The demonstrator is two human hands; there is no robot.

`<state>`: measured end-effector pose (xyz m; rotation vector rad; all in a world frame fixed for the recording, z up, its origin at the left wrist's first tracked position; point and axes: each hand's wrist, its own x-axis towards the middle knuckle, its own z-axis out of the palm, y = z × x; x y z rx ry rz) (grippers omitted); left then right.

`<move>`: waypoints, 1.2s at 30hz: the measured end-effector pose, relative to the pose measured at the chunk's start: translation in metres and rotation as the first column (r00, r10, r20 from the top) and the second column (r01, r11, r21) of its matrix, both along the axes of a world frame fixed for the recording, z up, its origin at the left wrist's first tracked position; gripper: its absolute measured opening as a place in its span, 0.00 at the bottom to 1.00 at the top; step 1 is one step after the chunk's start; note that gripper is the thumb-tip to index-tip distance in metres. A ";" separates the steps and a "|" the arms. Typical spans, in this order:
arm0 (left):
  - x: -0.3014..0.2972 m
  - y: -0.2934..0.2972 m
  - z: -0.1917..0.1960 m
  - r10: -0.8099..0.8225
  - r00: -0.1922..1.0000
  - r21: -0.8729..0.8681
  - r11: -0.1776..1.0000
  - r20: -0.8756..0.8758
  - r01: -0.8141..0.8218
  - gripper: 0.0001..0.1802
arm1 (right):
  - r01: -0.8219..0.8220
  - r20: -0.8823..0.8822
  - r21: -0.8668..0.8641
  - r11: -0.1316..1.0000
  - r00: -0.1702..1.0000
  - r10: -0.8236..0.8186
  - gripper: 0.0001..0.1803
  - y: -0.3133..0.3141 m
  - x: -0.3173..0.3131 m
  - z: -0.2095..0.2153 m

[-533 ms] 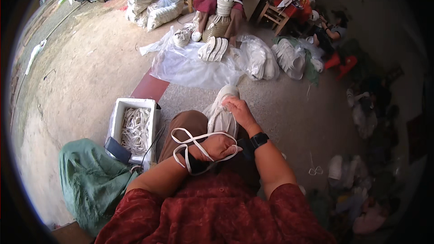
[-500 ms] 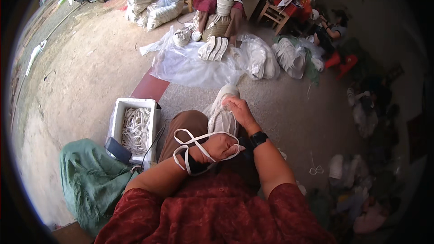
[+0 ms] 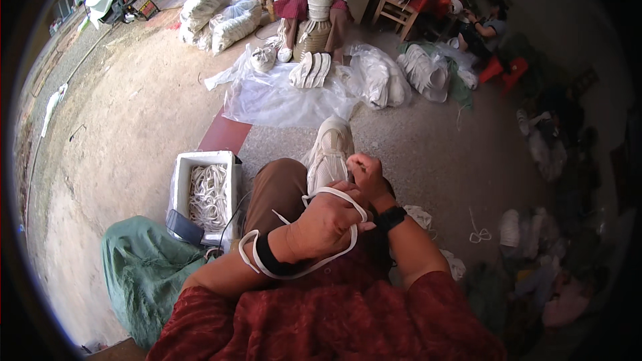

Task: Lacing a white sneaker in a shoe manufacturing facility.

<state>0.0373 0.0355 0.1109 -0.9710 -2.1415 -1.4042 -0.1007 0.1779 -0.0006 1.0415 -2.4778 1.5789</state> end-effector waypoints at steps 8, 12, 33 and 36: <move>0.020 0.009 0.004 -0.074 0.996 -0.107 0.991 0.043 0.079 0.08 | -0.271 -0.247 0.062 0.961 0.928 0.278 0.08 -0.014 0.040 0.017; 0.047 -0.047 0.014 -0.325 0.811 0.580 0.814 0.487 -0.022 0.14 | -0.120 -0.205 -0.050 0.992 0.973 0.107 0.05 0.029 0.042 0.029; -0.014 -0.181 -0.120 0.860 0.473 -0.658 0.469 0.190 -0.589 0.11 | 0.186 -0.027 0.526 0.830 0.979 -0.202 0.14 0.084 -0.002 0.030; -0.062 -0.108 -0.094 0.666 0.716 -0.343 0.736 0.209 -0.584 0.16 | 0.059 -0.117 0.337 0.940 0.993 -0.020 0.15 0.020 -0.001 0.026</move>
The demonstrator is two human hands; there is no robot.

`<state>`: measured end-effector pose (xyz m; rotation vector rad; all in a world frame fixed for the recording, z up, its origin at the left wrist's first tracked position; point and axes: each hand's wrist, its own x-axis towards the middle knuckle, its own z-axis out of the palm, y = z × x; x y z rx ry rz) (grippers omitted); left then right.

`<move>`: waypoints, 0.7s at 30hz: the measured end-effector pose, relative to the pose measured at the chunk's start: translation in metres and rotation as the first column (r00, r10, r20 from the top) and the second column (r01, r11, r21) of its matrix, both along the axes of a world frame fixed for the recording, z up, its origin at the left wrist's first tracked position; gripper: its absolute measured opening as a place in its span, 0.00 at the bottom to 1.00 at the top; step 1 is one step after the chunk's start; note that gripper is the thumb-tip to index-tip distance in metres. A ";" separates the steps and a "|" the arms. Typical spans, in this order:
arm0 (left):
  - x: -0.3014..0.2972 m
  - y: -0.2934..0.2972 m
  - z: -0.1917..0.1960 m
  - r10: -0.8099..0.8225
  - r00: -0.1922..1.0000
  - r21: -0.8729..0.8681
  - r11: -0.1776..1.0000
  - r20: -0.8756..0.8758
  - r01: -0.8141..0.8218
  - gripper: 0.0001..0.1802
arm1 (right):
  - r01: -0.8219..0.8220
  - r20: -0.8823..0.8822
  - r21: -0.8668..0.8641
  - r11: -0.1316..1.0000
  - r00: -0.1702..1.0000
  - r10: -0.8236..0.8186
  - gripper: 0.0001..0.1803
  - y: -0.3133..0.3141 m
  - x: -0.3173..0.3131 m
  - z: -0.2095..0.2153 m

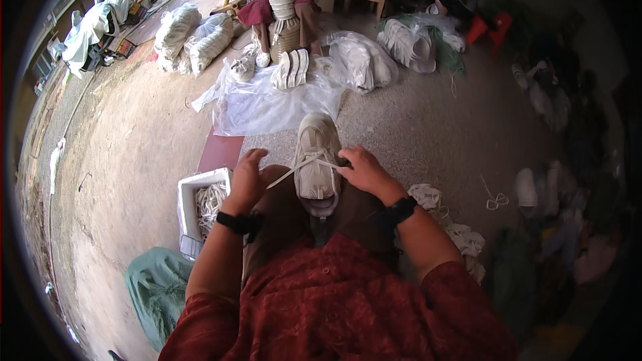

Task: Lacing a white sneaker in a shoe manufacturing facility.

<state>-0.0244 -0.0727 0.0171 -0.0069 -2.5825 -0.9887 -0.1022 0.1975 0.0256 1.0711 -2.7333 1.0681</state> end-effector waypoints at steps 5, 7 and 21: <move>-0.032 0.049 -0.014 -0.142 0.962 0.063 0.989 0.234 0.131 0.16 | 0.033 0.128 0.040 0.999 0.991 -0.038 0.16 -0.037 0.001 -0.027; -0.056 0.055 -0.035 -0.146 0.958 -0.210 0.957 0.245 0.200 0.07 | 0.061 0.201 0.068 0.996 0.977 -0.074 0.17 -0.031 0.009 -0.011; -0.050 0.040 0.003 -0.412 0.904 -0.523 0.749 0.112 0.407 0.03 | 0.023 -0.197 0.160 0.987 0.980 0.009 0.06 -0.006 -0.001 -0.016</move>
